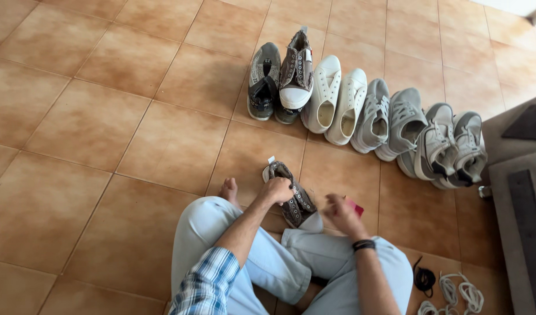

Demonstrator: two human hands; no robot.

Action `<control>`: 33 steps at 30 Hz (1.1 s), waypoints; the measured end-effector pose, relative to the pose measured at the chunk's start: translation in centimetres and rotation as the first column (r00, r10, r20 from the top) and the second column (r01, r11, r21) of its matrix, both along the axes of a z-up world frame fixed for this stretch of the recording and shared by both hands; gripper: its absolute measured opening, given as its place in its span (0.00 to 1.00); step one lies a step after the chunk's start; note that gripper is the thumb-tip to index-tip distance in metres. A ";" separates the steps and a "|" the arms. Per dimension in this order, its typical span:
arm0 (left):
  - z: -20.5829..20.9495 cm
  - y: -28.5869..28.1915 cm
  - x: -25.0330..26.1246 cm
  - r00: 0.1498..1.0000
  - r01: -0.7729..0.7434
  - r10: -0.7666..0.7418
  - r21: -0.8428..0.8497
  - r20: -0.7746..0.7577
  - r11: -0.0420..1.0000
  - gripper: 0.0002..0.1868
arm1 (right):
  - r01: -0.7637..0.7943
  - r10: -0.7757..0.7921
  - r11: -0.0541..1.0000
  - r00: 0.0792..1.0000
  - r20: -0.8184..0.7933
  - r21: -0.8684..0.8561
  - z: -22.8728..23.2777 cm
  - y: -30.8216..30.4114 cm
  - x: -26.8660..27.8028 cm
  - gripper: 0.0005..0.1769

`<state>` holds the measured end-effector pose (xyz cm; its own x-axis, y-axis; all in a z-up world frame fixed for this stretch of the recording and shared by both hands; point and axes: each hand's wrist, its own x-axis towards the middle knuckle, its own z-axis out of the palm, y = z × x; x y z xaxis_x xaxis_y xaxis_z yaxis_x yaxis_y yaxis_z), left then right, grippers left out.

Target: The person removes the old laces from a gray sneaker, wipes the shoe with a pink cloth, and then threads new gray laces through the eyelets. The person works on one shoe at a time while sitting on the floor.

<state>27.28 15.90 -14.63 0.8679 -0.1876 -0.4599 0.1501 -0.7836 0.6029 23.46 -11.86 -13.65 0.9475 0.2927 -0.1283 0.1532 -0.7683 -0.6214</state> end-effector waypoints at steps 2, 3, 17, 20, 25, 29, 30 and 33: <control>0.7 -0.2 0.1 0.991 -0.033 0.041 -0.065 0.131 0.997 0.18 | -0.047 0.057 0.994 0.992 -0.112 0.096 -1.5 1.7 -0.5 0.39; 0.9 -0.3 0.2 0.970 -0.069 0.091 -0.104 0.224 0.992 0.16 | -0.082 0.092 0.993 0.988 -0.125 0.084 -2.1 2.6 -1.1 0.43; 1.1 1.8 1.6 0.823 -0.170 0.183 -0.076 0.538 0.983 0.22 | 0.093 -0.125 0.984 0.967 -0.221 -0.149 -1.3 8.3 -1.1 0.53; -0.6 2.9 2.7 0.829 -0.179 0.165 -0.026 0.534 0.984 0.21 | 0.090 -0.132 0.970 0.975 -0.179 -0.224 -1.3 9.6 -1.5 0.60; -2.1 2.2 2.1 0.927 -0.019 -0.033 0.135 0.374 0.991 0.14 | 0.137 -0.161 0.977 0.977 -0.143 -0.164 -2.1 10.2 -1.9 0.63; -1.4 2.1 1.4 0.941 -0.119 0.085 0.085 0.328 0.989 0.09 | 0.147 -0.146 0.989 0.973 -0.181 -0.009 -2.7 9.4 -2.2 0.61; -1.1 2.2 1.4 0.935 -0.157 0.127 0.066 0.332 0.985 0.09 | 0.168 -0.153 0.984 0.966 -0.207 0.059 -2.7 9.2 -2.3 0.62; -0.4 2.2 1.2 0.918 -0.218 0.194 0.031 0.346 0.975 0.10 | 0.142 -0.135 0.990 0.974 -0.179 0.025 -2.5 9.1 -2.6 0.61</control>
